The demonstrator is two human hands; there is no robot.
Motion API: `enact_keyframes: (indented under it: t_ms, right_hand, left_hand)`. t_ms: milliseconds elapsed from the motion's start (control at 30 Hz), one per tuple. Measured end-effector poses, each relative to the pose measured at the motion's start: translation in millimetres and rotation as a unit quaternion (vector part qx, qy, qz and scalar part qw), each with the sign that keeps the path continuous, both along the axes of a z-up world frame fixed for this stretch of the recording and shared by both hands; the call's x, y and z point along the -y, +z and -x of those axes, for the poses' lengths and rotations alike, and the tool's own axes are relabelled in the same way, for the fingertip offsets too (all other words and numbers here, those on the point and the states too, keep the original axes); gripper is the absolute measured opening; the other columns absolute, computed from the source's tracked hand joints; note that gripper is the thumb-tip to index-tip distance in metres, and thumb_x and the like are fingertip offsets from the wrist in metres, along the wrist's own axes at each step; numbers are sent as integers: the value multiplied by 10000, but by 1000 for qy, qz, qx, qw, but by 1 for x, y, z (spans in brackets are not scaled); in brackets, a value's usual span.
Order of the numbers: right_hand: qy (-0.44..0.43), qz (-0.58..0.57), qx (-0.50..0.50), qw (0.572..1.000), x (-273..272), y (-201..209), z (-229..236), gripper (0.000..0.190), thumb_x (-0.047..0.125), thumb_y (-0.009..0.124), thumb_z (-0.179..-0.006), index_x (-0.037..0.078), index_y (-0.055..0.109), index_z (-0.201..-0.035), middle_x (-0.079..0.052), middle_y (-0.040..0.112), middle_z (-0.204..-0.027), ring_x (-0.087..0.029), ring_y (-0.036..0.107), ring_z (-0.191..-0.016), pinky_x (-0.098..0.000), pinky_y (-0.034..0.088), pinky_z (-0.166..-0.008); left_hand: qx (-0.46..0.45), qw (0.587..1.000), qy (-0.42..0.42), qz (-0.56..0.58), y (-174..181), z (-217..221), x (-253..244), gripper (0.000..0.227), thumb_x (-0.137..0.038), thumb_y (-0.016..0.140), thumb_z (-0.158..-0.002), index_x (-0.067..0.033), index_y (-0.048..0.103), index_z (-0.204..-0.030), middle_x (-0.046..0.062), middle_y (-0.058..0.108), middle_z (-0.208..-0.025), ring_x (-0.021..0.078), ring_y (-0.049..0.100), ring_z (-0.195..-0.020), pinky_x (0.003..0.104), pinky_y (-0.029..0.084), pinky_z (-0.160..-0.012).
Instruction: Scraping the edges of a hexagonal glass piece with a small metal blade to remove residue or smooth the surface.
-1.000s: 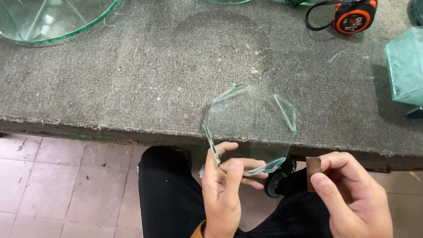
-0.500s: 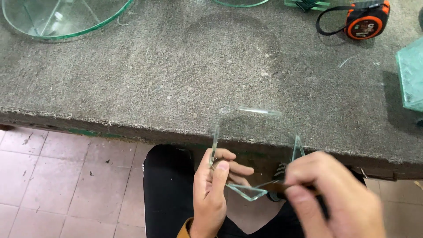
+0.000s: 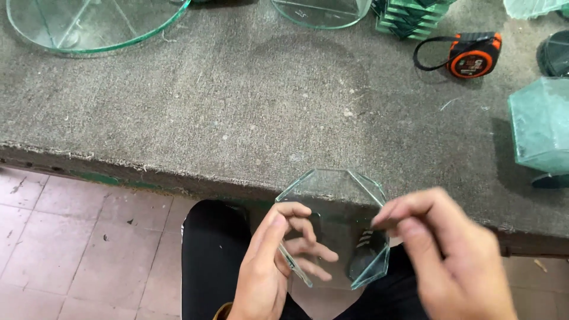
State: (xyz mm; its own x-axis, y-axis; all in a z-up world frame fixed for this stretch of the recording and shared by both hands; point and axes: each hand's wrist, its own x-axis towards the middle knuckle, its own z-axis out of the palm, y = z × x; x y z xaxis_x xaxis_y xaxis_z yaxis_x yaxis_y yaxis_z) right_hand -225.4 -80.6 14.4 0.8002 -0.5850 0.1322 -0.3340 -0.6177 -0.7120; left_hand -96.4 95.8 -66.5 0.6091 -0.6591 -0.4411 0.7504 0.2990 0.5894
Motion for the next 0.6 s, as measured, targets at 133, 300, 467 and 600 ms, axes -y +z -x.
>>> enact_keyframes:
  t_ms: [133, 300, 467, 600]
  right_hand:
    - [-12, 11, -70, 997, -10, -13, 6, 158, 251, 578, -1029, 238, 728, -982, 178, 978, -1158, -28, 909, -1001, -270, 628, -907]
    - [151, 109, 8, 983, -13, -11, 6, 187, 189, 526, -1075, 136, 698, -1023, 24, 869, -1272, -198, 778, -1048, -367, 520, -1029]
    - [137, 9, -36, 990, -37, -9, 19, 171, 242, 527, -1076, 193, 666, -989, 47, 897, -1171, -151, 809, -1113, -343, 555, -964]
    - [105, 0, -116, 988, -43, -13, 36, 459, 322, 542, -1069, 316, 724, -1490, 73, 825, -1159, -162, 778, -1015, -326, 591, -928]
  left_hand:
    - [-29, 1000, 13, 0, 4, 4, 2, 629, -444, 396, -1057, 65, 649, -1326, 319, 704, -1187, 446, 750, -811, 536, 637, -508]
    - [-4, 974, 43, 223, -15, 24, 9, 876, -670, 415, -1024, -78, 409, -1670, 263, 640, -1372, 286, 660, -908, 418, 583, -753]
    - [-159, 935, -16, 317, -21, 37, 8, 842, -620, 549, -968, -286, 411, -1728, 126, 656, -1289, 294, 662, -1095, 455, 570, -932]
    - [-350, 876, -17, 331, -27, 51, 10, 799, -708, 466, -987, -359, 518, -1704, 196, 602, -1322, 388, 655, -1051, 560, 634, -803]
